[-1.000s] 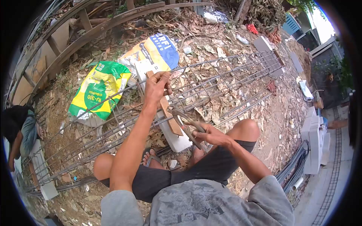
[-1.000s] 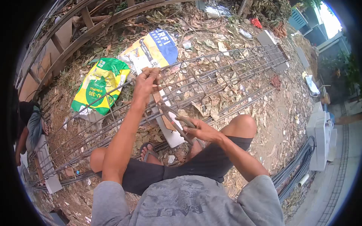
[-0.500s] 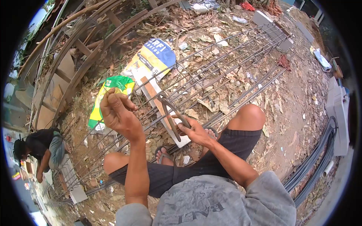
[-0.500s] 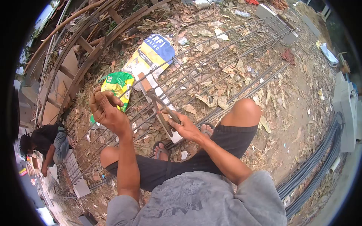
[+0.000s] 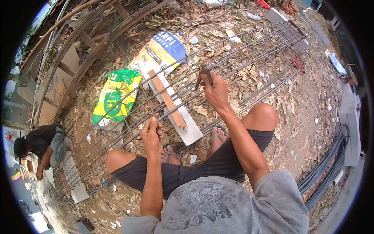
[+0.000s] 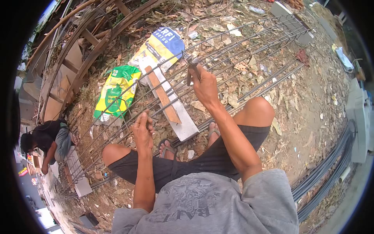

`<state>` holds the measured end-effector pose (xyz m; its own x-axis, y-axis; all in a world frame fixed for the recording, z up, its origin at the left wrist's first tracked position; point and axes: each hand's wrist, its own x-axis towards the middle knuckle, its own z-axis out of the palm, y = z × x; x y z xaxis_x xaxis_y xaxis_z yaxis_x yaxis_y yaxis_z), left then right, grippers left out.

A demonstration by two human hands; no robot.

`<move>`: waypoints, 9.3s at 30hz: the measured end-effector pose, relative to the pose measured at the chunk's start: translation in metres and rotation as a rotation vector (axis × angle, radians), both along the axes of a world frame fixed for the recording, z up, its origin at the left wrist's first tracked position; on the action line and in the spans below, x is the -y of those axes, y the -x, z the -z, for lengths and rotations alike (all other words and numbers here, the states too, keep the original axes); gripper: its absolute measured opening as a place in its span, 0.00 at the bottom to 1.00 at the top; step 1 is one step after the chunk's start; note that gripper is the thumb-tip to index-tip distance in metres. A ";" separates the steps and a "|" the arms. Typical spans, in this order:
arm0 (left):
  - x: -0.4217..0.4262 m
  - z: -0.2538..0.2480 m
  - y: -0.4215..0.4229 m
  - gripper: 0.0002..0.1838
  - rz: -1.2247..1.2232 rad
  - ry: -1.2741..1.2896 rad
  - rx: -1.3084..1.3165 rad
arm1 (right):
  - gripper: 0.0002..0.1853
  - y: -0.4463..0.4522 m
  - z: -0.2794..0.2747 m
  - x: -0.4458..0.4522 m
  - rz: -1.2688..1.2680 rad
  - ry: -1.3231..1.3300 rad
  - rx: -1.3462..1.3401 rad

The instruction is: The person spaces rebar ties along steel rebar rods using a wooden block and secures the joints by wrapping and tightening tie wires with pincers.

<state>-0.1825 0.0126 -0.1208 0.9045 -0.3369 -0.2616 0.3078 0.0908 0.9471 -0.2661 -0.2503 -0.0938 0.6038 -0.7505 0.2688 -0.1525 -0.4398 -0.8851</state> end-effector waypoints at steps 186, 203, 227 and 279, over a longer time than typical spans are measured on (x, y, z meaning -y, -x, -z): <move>-0.033 0.018 0.035 0.08 0.150 -0.039 0.365 | 0.14 0.067 0.019 -0.138 -0.598 -0.929 -0.005; -0.031 -0.010 0.041 0.06 0.370 0.110 0.478 | 0.13 0.074 0.032 -0.131 -0.606 -1.723 -0.045; -0.026 0.007 -0.185 0.22 0.479 -0.607 0.550 | 0.08 -0.082 -0.032 -0.067 -0.500 0.764 -0.368; 0.027 0.078 -0.245 0.13 0.833 -0.541 -0.091 | 0.12 -0.176 0.063 -0.090 -0.672 0.762 -0.498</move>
<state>0.0627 -0.0146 -0.1990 0.4026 -0.6697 -0.6241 0.1511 -0.6238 0.7669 -0.0898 -0.1607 -0.1571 0.9906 0.0232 0.1346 0.0576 -0.9645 -0.2577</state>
